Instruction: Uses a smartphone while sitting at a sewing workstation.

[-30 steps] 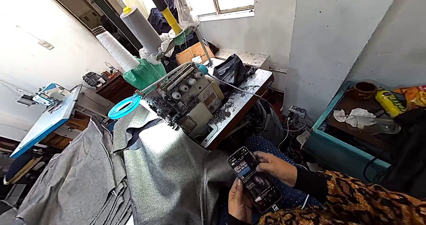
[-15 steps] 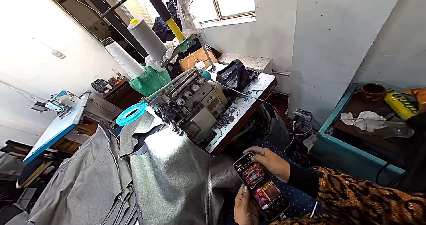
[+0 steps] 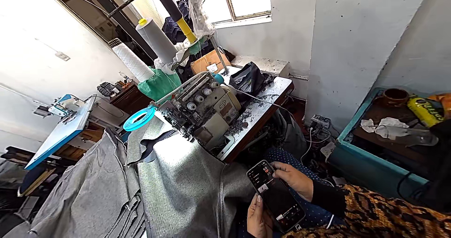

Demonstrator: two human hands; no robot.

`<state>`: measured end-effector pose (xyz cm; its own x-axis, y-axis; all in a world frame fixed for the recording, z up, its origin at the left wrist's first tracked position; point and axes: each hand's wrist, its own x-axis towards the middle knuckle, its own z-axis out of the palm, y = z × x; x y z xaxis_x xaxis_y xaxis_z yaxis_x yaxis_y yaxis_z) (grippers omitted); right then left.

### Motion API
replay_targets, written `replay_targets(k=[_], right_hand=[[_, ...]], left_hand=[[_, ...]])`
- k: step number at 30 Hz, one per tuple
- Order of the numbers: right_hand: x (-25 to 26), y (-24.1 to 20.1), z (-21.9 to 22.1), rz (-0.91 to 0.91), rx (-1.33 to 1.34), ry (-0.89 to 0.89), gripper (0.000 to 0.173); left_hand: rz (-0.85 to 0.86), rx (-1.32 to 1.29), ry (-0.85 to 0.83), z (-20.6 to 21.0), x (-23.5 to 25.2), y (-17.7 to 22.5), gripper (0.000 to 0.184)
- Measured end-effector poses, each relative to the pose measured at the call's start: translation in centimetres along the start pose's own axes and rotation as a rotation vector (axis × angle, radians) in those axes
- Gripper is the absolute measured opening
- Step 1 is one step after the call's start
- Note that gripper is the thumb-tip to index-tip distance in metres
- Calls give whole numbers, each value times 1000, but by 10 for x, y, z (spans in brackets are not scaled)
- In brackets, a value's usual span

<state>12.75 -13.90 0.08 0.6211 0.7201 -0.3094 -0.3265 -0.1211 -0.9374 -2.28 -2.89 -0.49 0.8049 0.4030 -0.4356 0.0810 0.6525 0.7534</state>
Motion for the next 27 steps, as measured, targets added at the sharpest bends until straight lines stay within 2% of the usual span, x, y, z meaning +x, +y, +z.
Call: replay_targets(k=[4, 9, 18, 27], right_hand=[[-19, 13, 2, 92, 45, -39, 29], [-25, 11, 1, 79, 48, -107, 31], [-25, 7, 3, 107, 33, -117, 40], [-29, 11, 2, 149, -2, -137, 46]], left_hand=[[-5, 4, 17, 1, 0, 0, 36], [-8, -23, 49, 1, 1, 0, 37], [-1, -40, 35, 1, 2, 1, 36], [-23, -37, 91, 2, 3, 1, 36]])
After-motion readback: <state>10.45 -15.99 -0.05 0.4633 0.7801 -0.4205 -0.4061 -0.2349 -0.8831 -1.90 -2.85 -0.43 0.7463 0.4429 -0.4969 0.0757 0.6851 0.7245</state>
